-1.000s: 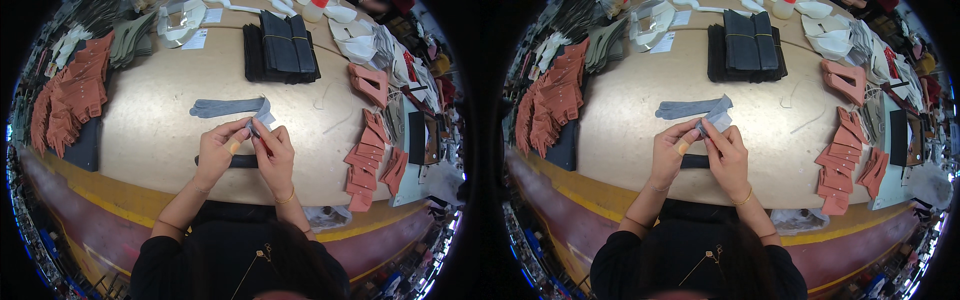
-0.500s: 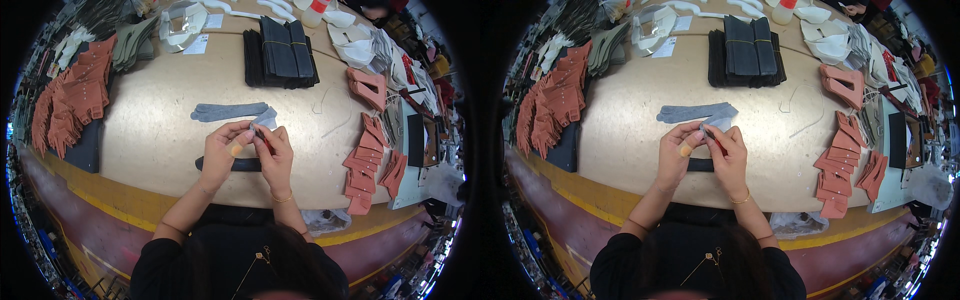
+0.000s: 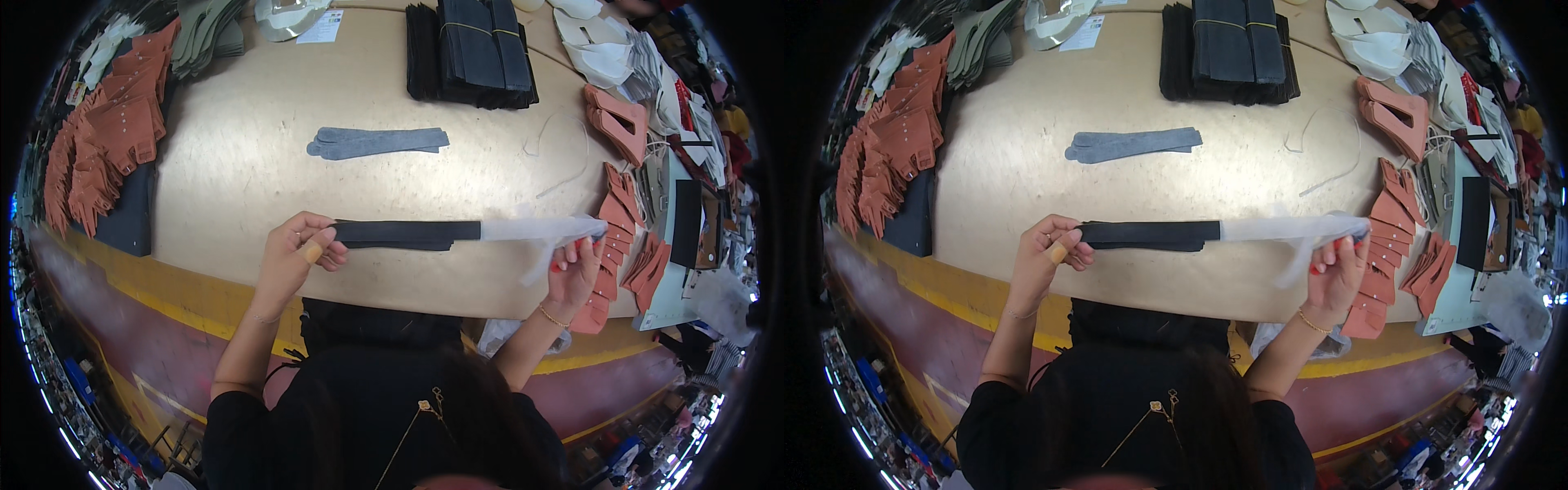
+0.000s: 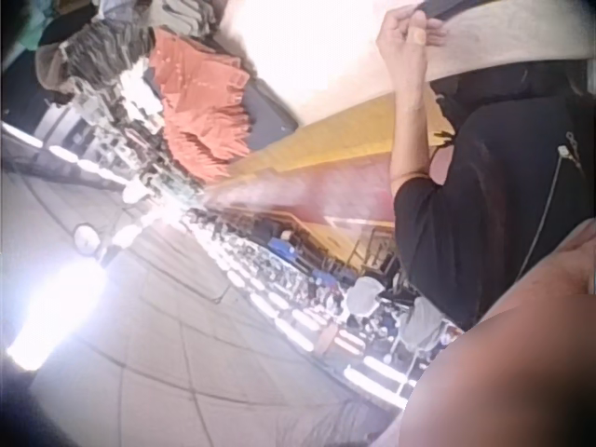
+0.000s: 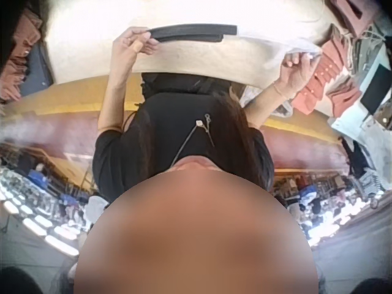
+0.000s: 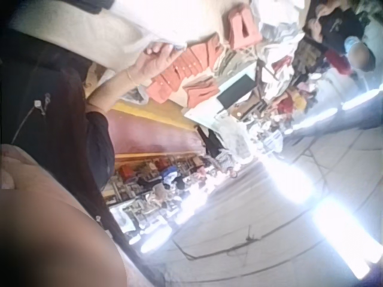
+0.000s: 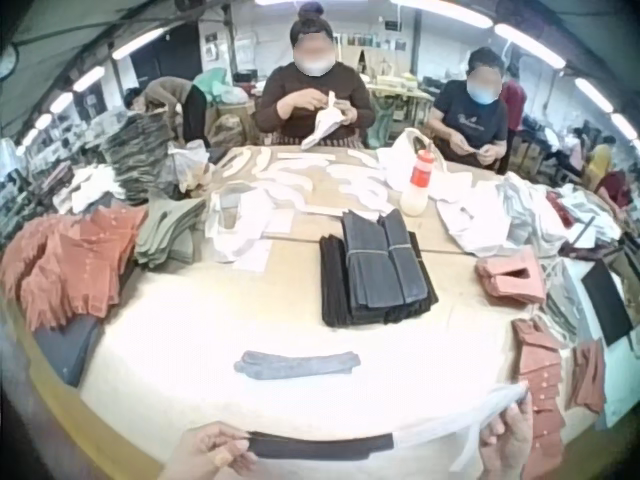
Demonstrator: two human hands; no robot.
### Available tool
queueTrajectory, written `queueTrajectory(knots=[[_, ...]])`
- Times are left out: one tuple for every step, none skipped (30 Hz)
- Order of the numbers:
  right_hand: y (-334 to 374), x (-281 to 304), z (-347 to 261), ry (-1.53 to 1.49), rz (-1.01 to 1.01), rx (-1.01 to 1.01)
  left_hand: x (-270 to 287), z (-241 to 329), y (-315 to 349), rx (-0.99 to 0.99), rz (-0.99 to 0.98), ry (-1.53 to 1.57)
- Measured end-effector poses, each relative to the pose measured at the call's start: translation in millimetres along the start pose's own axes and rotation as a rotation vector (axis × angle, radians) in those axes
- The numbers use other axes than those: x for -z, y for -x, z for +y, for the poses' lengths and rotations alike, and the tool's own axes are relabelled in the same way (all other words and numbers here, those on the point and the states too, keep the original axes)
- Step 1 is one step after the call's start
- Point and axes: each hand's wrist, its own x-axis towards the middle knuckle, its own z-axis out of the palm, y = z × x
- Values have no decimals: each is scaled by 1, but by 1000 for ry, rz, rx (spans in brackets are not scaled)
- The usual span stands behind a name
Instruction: The person trims the edges of multiple dark fabric strips using a red utility knife on a worktable. They fold and align the strips, cut along the edges, and stack the trimmed pieces. The person then bundles the trimmed strips with a rubber band and places them on the table.
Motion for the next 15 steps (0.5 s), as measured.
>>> queueTrajectory(knots=[[3,6,-4,15,26,14,3,-5,1,15,27,-4],[5,11,-7,12,40,35,7,-8,2,11,24,-2],[6,15,-8,-5,30,42,10,-11,3,21,29,-9],[7,17,-8,34,44,40,12,-13,3,56,53,-33],[7,18,-8,51,25,45,13,-14,3,44,43,-31],[7,18,-7,45,-23,58,15,-15,2,59,52,-46],[7,16,-6,86,1,58,16,-15,0,72,63,-62],[6,13,-4,101,-8,63,18,-14,-1,29,95,-181],[5,9,-2,97,-43,68,18,-12,-3,-13,131,-301],[5,4,0,135,16,69,19,-11,-5,-53,169,-422],[4,-1,1,155,49,73,19,-9,-10,-102,206,-455],[4,-7,4,177,81,79,19,-7,-18,-153,244,-487],[3,-13,8,204,71,73,18,-6,-28,-224,282,-520],[1,-18,11,234,63,69,16,-4,-40,-334,294,-594],[0,-22,13,260,64,70,13,-2,-55,-465,306,-669]])
